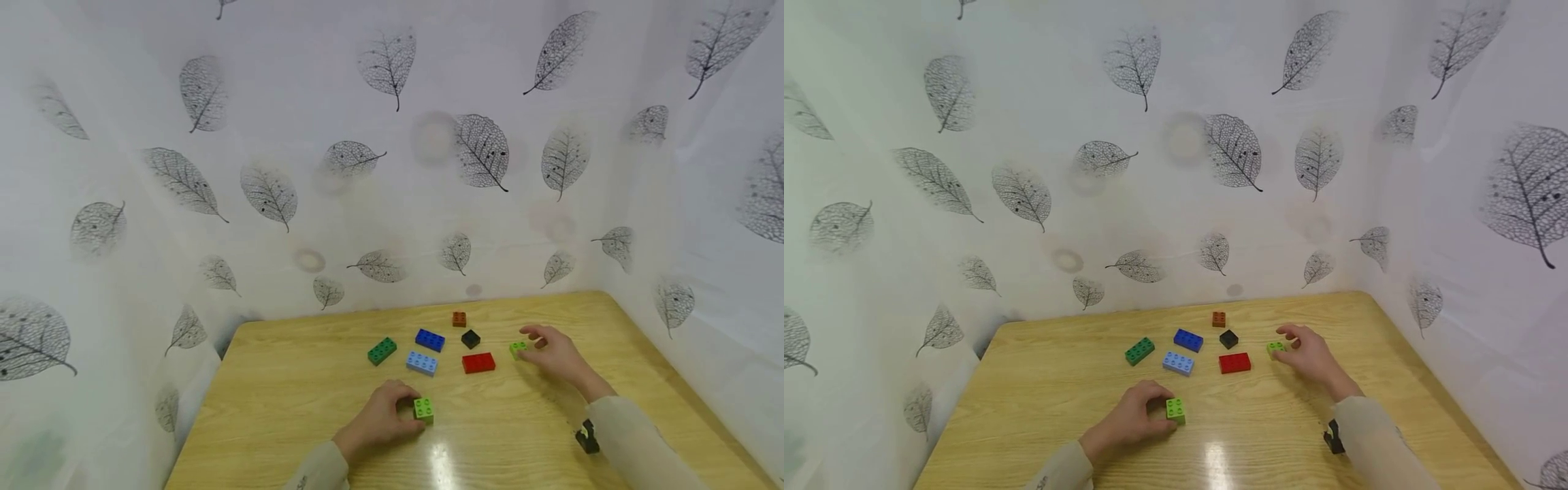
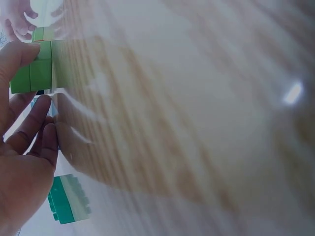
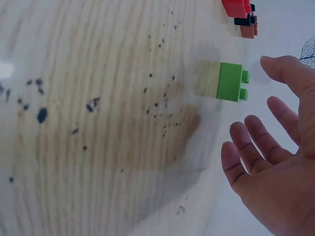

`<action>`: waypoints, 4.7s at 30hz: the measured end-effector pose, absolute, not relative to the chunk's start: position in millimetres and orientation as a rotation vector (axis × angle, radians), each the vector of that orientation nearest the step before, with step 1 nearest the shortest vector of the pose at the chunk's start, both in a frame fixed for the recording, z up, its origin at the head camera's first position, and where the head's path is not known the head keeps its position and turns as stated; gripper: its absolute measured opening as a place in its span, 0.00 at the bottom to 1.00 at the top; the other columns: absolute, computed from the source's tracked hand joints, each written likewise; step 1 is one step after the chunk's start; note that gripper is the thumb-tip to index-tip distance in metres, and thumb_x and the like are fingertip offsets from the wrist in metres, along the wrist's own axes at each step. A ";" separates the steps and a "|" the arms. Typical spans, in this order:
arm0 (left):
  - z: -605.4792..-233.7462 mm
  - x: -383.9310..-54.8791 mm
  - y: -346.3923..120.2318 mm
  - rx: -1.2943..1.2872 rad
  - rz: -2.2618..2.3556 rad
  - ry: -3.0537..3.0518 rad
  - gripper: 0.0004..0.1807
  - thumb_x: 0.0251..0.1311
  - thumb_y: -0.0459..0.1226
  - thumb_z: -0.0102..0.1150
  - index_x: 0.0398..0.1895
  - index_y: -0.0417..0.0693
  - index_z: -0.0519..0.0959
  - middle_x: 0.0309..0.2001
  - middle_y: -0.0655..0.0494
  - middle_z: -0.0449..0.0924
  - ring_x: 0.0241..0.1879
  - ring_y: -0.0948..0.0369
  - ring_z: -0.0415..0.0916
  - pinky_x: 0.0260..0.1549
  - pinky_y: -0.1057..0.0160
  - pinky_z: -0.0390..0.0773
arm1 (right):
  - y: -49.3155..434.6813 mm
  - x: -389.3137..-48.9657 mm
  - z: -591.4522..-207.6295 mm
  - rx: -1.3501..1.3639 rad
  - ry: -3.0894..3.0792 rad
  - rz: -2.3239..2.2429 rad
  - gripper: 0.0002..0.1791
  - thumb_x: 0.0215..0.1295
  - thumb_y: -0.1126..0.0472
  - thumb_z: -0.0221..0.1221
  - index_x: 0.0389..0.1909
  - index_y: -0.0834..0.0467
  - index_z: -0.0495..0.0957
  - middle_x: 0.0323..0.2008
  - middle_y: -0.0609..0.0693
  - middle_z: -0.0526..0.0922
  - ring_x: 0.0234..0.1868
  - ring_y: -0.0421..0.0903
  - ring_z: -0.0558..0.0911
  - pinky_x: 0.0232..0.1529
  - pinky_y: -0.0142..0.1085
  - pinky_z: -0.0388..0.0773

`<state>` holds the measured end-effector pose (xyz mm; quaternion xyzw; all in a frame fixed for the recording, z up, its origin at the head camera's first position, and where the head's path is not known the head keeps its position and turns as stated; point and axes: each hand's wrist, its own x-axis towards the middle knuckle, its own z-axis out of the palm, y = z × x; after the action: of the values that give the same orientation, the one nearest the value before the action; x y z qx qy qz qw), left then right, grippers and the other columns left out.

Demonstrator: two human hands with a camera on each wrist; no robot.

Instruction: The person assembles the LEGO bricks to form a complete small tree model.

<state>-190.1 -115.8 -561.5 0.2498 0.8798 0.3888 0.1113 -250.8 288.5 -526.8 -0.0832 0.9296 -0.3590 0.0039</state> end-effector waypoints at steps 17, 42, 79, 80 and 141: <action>-563.0 -191.3 -115.7 0.737 1.153 2.575 0.22 0.57 0.50 0.78 0.53 0.55 0.86 0.48 0.68 0.82 0.52 0.68 0.74 0.56 0.63 0.76 | 296.3 -256.8 -546.9 -0.290 2.890 -1.113 0.35 0.62 0.54 0.74 0.66 0.67 0.76 0.55 0.68 0.83 0.52 0.61 0.82 0.53 0.55 0.80; -562.0 -192.6 -115.4 0.729 1.129 2.575 0.23 0.57 0.51 0.77 0.54 0.55 0.86 0.48 0.68 0.83 0.52 0.68 0.74 0.56 0.63 0.76 | 292.1 -256.0 -547.6 -0.244 2.901 -1.080 0.26 0.63 0.55 0.73 0.57 0.65 0.81 0.57 0.67 0.80 0.53 0.61 0.80 0.52 0.56 0.79; -564.3 -193.5 -115.9 0.744 1.145 2.576 0.22 0.58 0.50 0.77 0.53 0.55 0.86 0.48 0.68 0.83 0.52 0.69 0.75 0.56 0.63 0.76 | 182.6 -208.7 -507.2 -0.774 2.714 -1.185 0.22 0.61 0.54 0.75 0.53 0.58 0.83 0.49 0.49 0.85 0.51 0.55 0.85 0.54 0.52 0.83; -564.6 -193.7 -115.7 0.744 1.145 2.578 0.22 0.58 0.51 0.77 0.53 0.55 0.86 0.48 0.68 0.83 0.51 0.69 0.75 0.56 0.63 0.76 | 180.2 -207.7 -507.7 -0.786 2.710 -1.175 0.22 0.61 0.54 0.75 0.53 0.56 0.83 0.48 0.47 0.85 0.50 0.55 0.85 0.54 0.52 0.83; -566.1 -191.9 -114.7 0.831 1.226 2.588 0.17 0.56 0.48 0.79 0.48 0.58 0.88 0.44 0.69 0.85 0.48 0.67 0.76 0.53 0.65 0.73 | 123.8 -196.7 -522.3 -0.979 2.556 -1.076 0.14 0.60 0.54 0.75 0.43 0.45 0.81 0.40 0.36 0.81 0.45 0.46 0.82 0.48 0.39 0.81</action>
<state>-191.9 -114.7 -566.1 0.2779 0.8651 0.4099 0.0794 -196.7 123.8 -522.3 -0.3311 0.8648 -0.3640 0.1001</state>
